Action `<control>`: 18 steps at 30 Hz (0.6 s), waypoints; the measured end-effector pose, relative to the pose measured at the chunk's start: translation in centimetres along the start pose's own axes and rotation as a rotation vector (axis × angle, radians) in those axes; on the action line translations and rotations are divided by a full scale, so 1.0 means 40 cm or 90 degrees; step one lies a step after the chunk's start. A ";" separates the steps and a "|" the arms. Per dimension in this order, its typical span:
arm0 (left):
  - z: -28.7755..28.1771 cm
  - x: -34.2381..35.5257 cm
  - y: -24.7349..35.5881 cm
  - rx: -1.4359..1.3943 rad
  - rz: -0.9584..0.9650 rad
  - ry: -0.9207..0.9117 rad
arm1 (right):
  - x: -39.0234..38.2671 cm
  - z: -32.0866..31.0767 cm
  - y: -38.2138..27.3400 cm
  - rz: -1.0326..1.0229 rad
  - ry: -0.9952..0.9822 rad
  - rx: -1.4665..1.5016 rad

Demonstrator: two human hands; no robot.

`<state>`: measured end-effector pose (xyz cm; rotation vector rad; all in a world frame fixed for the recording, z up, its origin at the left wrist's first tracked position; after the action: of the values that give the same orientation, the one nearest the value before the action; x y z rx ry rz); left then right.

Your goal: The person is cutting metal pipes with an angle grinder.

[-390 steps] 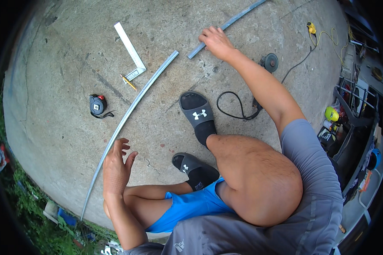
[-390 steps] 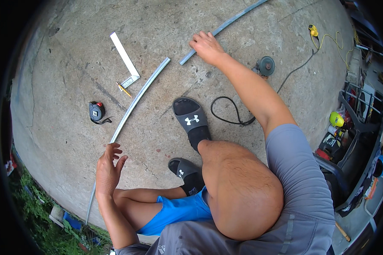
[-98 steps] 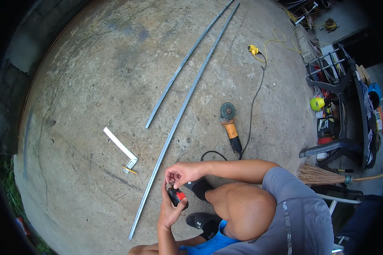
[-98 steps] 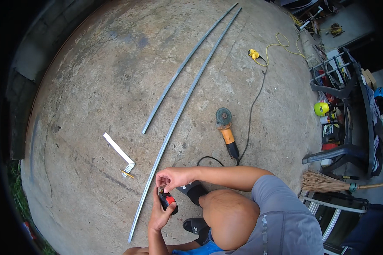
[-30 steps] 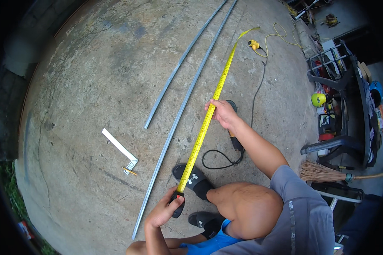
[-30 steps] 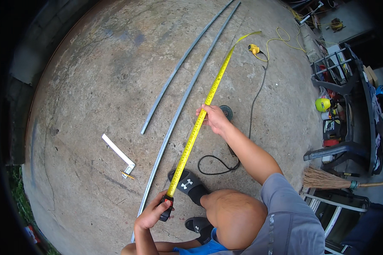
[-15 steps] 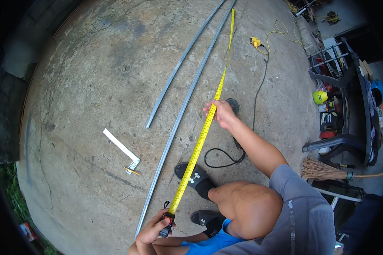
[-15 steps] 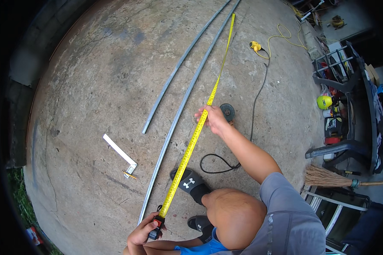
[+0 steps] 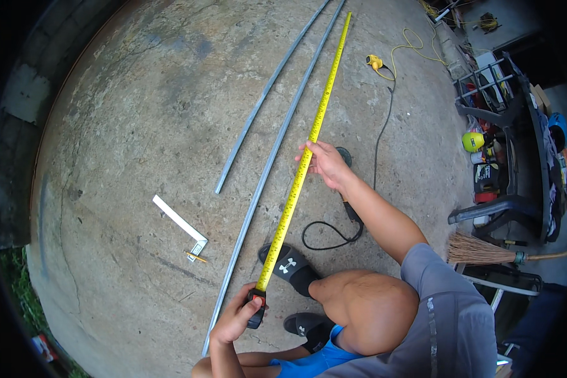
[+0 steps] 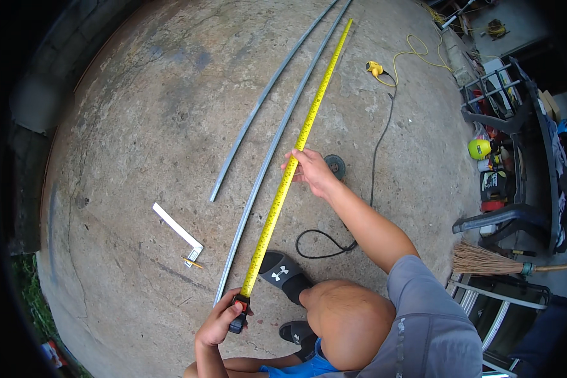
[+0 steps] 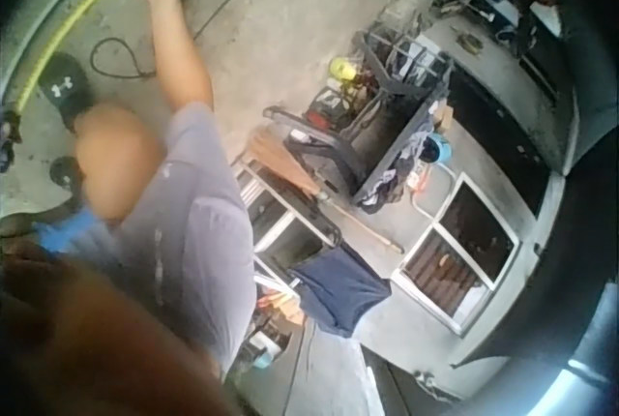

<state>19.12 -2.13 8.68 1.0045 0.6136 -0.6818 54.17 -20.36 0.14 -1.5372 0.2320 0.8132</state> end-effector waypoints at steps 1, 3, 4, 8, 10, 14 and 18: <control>0.003 0.020 0.011 0.001 -0.001 -0.002 | -0.005 0.005 -0.001 0.001 0.002 0.001; -0.003 0.069 0.030 0.034 0.056 0.006 | -0.016 0.026 -0.012 -0.022 -0.005 0.012; -0.014 0.099 0.034 0.048 0.095 0.002 | -0.018 0.036 -0.008 -0.023 -0.008 0.014; 0.012 0.206 0.135 0.063 0.090 0.000 | -0.037 0.033 0.011 -0.026 -0.029 0.011; 0.019 0.266 0.175 0.064 0.097 0.012 | -0.048 0.044 0.035 -0.021 -0.054 0.021; 0.051 0.349 0.285 0.071 0.100 0.009 | -0.091 0.079 0.079 -0.020 -0.105 0.086; 0.094 0.432 0.366 0.115 0.120 -0.005 | -0.128 0.080 0.122 -0.006 -0.104 0.058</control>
<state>41.77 -4.03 5.49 1.2102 0.4492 -0.5800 46.46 -19.79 -0.37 -1.3785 0.1394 0.9044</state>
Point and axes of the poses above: each hand's wrist, its own x-axis towards the middle knuckle, its own z-axis out of the palm, y = z × x, the point moved 6 cm from there along x, towards the middle knuckle, and after that the axes turned 3 degrees about z, right-handed, at the moved point
